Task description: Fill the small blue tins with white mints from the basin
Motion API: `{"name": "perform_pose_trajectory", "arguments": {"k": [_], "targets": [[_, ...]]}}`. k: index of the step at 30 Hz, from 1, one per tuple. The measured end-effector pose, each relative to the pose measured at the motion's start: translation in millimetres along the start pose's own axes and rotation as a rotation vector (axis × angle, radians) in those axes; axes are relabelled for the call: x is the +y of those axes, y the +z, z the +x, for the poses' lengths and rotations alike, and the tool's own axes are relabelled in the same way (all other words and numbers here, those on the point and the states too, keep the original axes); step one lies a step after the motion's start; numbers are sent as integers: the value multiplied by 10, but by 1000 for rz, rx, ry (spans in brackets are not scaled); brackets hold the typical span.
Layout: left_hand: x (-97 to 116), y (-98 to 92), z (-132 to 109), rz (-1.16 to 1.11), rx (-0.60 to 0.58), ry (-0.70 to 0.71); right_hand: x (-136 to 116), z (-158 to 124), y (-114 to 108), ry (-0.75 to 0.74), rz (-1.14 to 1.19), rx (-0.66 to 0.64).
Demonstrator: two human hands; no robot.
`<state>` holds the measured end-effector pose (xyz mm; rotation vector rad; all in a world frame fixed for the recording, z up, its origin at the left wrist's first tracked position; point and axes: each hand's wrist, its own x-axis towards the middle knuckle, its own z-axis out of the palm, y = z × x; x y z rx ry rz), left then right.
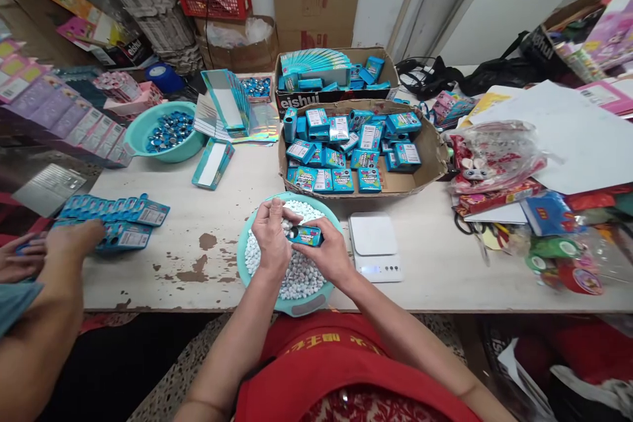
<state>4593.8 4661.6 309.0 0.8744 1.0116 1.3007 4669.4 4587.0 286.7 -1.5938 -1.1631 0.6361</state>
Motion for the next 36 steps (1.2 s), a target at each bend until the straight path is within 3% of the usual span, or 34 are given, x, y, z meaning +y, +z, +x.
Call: {"name": "perform_pose_trajectory", "arguments": {"k": [8, 14, 18, 22, 25, 28, 30, 32, 36], "targets": [[93, 23, -97, 44, -28, 12, -18, -54, -7, 26, 55, 42], [37, 53, -140, 12, -86, -16, -6, -58, -36, 76, 36, 40], [112, 86, -203, -47, -155, -34, -19, -61, -86, 84, 64, 31], [151, -30, -73, -55, -115, 77, 24, -139, -251, 122, 189, 23], [-58, -258, 174, 261, -62, 191, 128, -237, -430, 187, 244, 45], [-422, -464, 341, 806, -275, 265, 257, -327, -571, 241, 235, 91], [-640, -520, 330, 1064, -471, 336, 333, -373, -620, 272, 222, 107], [-774, -516, 241, 1257, -584, 410, 394, -410, -632, 301, 199, 120], [-828, -455, 58, 1603, -611, 510, 476, -460, -587, 339, 170, 129]]}}
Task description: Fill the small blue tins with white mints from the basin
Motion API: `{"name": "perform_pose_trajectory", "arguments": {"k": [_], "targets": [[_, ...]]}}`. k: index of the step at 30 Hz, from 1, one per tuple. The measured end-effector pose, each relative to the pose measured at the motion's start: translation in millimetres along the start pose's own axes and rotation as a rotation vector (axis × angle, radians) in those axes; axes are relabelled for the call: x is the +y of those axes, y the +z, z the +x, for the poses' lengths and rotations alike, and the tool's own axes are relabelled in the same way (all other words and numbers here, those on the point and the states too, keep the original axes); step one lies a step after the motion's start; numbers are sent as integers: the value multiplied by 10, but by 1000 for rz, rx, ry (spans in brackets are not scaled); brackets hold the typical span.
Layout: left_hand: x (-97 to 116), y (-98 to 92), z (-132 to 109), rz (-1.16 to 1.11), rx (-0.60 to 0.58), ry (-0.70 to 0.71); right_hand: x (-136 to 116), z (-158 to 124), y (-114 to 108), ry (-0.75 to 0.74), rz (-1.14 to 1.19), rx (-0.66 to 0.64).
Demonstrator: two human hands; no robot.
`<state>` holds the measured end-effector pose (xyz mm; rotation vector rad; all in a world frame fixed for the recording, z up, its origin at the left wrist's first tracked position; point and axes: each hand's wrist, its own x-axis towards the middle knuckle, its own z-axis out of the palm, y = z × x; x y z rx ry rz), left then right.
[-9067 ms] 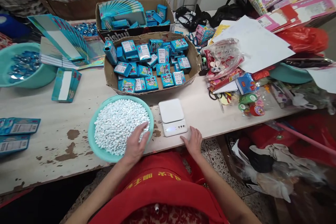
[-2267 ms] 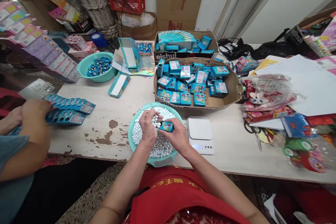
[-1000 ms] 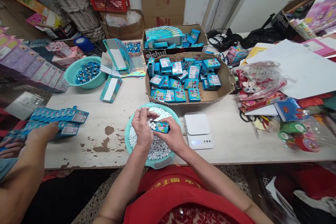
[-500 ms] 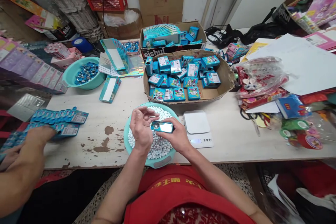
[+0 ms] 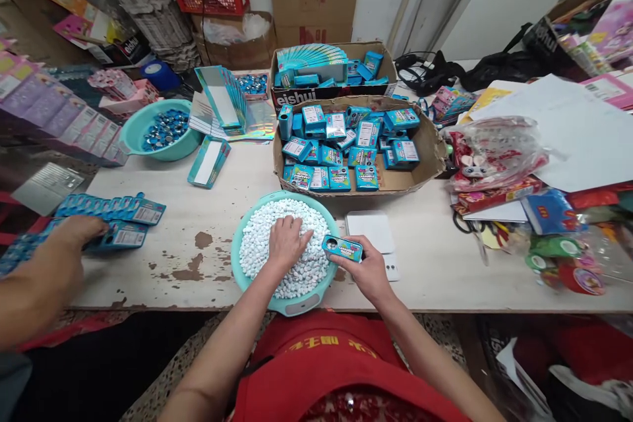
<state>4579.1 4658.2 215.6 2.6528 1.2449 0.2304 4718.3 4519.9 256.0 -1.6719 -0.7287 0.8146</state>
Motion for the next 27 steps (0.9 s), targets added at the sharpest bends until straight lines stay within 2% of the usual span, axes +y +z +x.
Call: {"name": "perform_pose_trajectory", "arguments": {"k": [4, 7, 10, 12, 14, 16, 18, 21, 24, 27], "targets": [[9, 21, -3, 71, -4, 2, 40, -30, 38, 24, -1, 12], [-35, 65, 26, -103, 68, -78, 25, -59, 50, 44, 25, 2], [-53, 27, 60, -479, 224, -268, 0, -78, 74, 33, 17, -4], [-23, -87, 78, -848, 305, -441, -16, -77, 114, -9, -19, -7], [49, -267, 83, -1269, 312, -623, -44, -67, 182, -75, -80, -13], [155, -474, 75, -1616, 298, -739, -95, -53, 275, -140, -149, -26], [268, -652, 59, -1808, 323, -724, -168, -40, 377, -192, -203, -53], [388, -785, 43, -1859, 416, -615, -276, -22, 505, -233, -272, -97], [426, -764, 48, -1797, 497, -562, -328, -3, 572, -236, -318, -114], [436, -704, 58, -1749, 536, -569, -329, 13, 599, -248, -315, -114]]}}
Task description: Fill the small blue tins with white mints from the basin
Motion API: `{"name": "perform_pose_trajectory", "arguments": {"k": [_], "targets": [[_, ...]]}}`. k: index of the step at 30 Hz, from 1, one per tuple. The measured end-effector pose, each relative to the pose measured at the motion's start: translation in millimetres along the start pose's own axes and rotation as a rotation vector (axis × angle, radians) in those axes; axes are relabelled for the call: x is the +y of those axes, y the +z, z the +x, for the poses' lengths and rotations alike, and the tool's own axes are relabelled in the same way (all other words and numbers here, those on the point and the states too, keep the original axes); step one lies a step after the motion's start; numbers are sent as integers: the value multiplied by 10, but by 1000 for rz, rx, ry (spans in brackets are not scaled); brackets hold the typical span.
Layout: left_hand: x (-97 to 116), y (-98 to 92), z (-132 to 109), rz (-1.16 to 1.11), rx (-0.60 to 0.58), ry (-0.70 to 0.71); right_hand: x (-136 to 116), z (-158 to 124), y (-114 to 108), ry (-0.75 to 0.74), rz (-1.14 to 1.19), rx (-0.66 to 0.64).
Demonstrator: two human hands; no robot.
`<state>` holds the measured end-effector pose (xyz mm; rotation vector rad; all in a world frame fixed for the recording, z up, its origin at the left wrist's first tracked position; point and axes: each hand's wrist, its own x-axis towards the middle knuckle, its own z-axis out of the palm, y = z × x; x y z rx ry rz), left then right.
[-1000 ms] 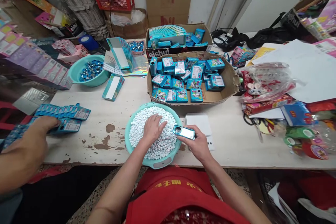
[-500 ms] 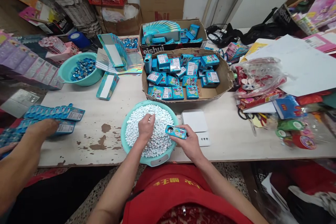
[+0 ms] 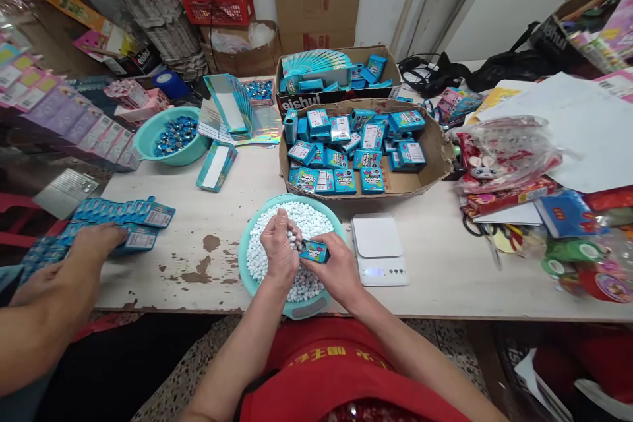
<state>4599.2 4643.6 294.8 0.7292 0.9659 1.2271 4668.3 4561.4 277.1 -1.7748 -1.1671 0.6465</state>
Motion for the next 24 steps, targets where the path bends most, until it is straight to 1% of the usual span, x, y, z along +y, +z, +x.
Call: {"name": "perform_pose_trajectory", "arguments": {"k": [3, 5, 7, 9, 10, 12, 13, 15, 17, 18, 19, 20, 21, 22, 24], "targets": [[29, 28, -18, 27, -15, -53, 0, 7, -5, -8, 30, -5], [113, 53, -31, 8, -59, -94, 2, 4, -50, -10, 86, -6], [198, 53, -14, -17, -85, -84, 20, -9, -136, 0, 188, -4], [207, -7, 47, 39, -60, 8, 69, -29, -255, 34, 304, 15], [167, -64, 91, 126, -36, 78, 105, -39, -320, 58, 345, 32], [4, -221, 189, 413, -8, 213, 199, -50, -455, 100, 372, 79], [-100, -311, 235, 588, -22, 267, 256, -50, -524, 114, 365, 104], [-292, -481, 311, 859, -114, 360, 391, -38, -663, 150, 343, 148], [-396, -581, 383, 987, -201, 479, 559, -9, -797, 238, 330, 215], [-407, -583, 437, 1018, -215, 551, 656, 14, -856, 300, 321, 257], [-395, -544, 513, 1047, -210, 618, 760, 43, -906, 364, 308, 303], [-370, -462, 619, 1085, -193, 670, 868, 76, -943, 419, 293, 347], [-342, -340, 758, 1135, -179, 697, 976, 112, -967, 461, 277, 384], [-321, -184, 927, 1195, -176, 702, 1082, 150, -977, 487, 263, 412], [-328, 182, 1323, 1353, -222, 606, 1278, 216, -962, 505, 243, 438]]}}
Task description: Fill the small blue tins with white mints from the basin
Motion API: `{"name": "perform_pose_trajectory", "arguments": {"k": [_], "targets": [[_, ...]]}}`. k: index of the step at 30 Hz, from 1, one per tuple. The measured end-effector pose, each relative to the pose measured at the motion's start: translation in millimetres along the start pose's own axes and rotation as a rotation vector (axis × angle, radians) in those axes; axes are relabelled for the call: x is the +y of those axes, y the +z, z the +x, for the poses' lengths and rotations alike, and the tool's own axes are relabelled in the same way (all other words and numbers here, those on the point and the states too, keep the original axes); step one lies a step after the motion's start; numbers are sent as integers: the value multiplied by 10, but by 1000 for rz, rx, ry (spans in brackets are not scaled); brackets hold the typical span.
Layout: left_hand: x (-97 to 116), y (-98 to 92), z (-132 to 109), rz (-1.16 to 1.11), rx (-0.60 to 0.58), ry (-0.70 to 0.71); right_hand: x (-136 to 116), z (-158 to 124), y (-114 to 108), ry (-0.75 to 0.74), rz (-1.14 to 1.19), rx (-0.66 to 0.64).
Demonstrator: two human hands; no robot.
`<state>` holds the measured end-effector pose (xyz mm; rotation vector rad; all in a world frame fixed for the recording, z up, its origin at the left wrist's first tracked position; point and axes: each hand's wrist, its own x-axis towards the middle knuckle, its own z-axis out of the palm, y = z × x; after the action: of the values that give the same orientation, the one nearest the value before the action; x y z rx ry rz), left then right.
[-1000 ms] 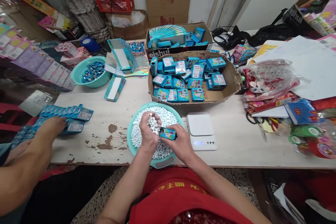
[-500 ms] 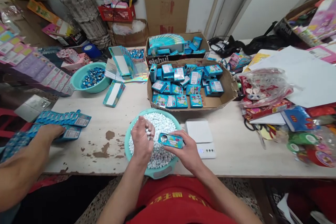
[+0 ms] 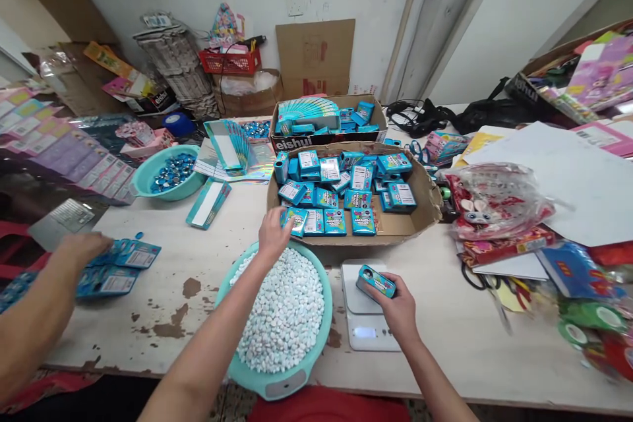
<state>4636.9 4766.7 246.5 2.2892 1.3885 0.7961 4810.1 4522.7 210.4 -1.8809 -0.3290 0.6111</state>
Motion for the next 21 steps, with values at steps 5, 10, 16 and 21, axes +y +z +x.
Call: {"name": "perform_pose_trajectory", "arguments": {"k": [5, 10, 16, 21], "targets": [[142, 549, 931, 166, -312, -237, 321, 135, 50, -110, -27, -57], [126, 554, 1082, 72, -324, -348, 327, -119, -109, -467, -166, 57], [169, -137, 555, -407, -349, -408, -130, -469, -59, -671, -94, 48], [352, -422, -440, -1362, -470, -610, -424, -494, 385, -316, 260, -281]]}}
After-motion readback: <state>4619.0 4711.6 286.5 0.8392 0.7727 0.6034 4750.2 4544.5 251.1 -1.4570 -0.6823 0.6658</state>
